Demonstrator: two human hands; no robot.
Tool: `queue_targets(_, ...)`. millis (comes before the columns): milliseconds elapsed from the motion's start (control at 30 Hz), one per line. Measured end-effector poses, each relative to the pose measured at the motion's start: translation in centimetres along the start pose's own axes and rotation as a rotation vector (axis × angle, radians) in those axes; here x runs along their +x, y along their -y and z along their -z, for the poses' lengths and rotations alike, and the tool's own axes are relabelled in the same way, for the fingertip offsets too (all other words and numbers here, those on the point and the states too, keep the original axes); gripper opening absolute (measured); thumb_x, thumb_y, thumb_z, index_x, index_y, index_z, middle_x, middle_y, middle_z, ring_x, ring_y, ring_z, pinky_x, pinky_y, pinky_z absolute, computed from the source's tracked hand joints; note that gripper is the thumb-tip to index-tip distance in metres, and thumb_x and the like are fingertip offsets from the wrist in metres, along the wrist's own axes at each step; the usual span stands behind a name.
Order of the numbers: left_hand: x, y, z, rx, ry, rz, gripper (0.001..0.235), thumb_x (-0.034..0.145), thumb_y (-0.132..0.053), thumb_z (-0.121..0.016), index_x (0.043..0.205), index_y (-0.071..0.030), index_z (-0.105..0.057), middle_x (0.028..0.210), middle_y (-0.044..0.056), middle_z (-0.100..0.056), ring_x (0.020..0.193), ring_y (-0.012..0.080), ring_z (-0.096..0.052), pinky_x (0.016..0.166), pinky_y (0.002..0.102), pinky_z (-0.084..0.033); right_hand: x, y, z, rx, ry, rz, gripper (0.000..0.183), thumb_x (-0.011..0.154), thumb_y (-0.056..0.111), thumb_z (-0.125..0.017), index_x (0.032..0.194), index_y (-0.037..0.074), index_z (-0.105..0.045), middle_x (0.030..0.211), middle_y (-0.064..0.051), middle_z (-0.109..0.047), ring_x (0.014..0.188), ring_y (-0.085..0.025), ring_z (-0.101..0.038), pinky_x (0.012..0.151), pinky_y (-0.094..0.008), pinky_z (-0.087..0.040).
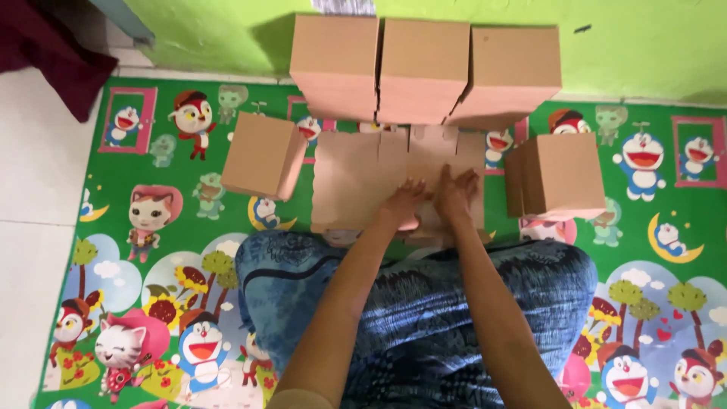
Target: Folding flat cardboard templates into small boxes and stacking them.
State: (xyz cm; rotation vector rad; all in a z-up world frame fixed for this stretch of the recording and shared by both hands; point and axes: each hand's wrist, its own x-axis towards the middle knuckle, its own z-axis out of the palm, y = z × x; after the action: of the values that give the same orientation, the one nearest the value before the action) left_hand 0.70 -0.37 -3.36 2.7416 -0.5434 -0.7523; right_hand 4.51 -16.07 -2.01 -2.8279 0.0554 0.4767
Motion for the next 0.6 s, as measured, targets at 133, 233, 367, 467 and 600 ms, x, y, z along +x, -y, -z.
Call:
queue_targets(133, 2.6, 1.4, -2.6, 0.181, -0.051, -0.016, 0.069, 0.089, -0.047, -0.066, 0.149, -0.017, -0.051, 0.169, 0.01, -0.028, 0.155, 0.0435, -0.023, 0.121, 0.053, -0.038, -1.1, 3.0, 1.2, -0.088, 0.092, 0.114, 0.096, 0.088, 0.017, -0.074, 0.163, 0.041, -0.021, 0.164, -0.04, -0.001, 0.151, -0.061, -0.003, 0.122, -0.063, -0.017)
queue_targets(233, -1.3, 0.5, 3.5, -0.098, -0.068, -0.007, 0.054, 0.091, -0.034, -0.058, 0.138, -0.007, -0.064, 0.154, 0.02, -0.044, 0.144, 0.0458, -0.038, 0.116, 0.054, -0.041, -0.2, 3.0, 1.1, -0.2, 0.146, 0.155, 0.111, 0.081, 0.024, -0.083, 0.162, 0.051, -0.012, 0.162, -0.043, -0.002, 0.149, -0.063, -0.005, 0.12, -0.064, -0.021)
queue_targets(367, -3.1, 4.3, 7.4, -0.577, -0.413, 0.104, 0.032, 0.094, -0.021, -0.058, 0.118, -0.009, -0.074, 0.122, 0.017, -0.071, 0.123, 0.0385, -0.064, 0.103, 0.048, -0.052, 0.7, 1.8, 0.6, -0.361, 0.161, 0.217, 0.121, 0.072, 0.034, -0.091, 0.161, 0.053, -0.01, 0.154, -0.052, -0.013, 0.143, -0.069, -0.018, 0.113, -0.064, -0.034)
queue_targets(467, -2.0, 7.8, 8.6, -0.192, -0.663, 0.278, 0.06, 0.086, -0.03, -0.075, 0.141, -0.012, -0.059, 0.134, 0.017, -0.06, 0.136, 0.0387, -0.05, 0.113, 0.054, -0.038, 0.8, 2.5, 2.3, -0.379, 0.232, 0.231, 0.13, 0.066, 0.034, -0.097, 0.161, 0.054, -0.01, 0.154, -0.052, -0.015, 0.143, -0.067, -0.023, 0.113, -0.06, -0.038)
queue_targets(600, 1.2, 11.8, 6.4, 0.002, -0.543, 0.289, 0.077, 0.073, -0.045, -0.085, 0.14, -0.023, -0.053, 0.126, 0.01, -0.055, 0.13, 0.0348, -0.05, 0.108, 0.052, -0.041, 1.4, 3.1, 3.2, -0.397, 0.265, 0.229, 0.13, 0.063, 0.037, -0.099, 0.16, 0.055, -0.015, 0.152, -0.053, -0.016, 0.142, -0.066, -0.026, 0.112, -0.061, -0.04)
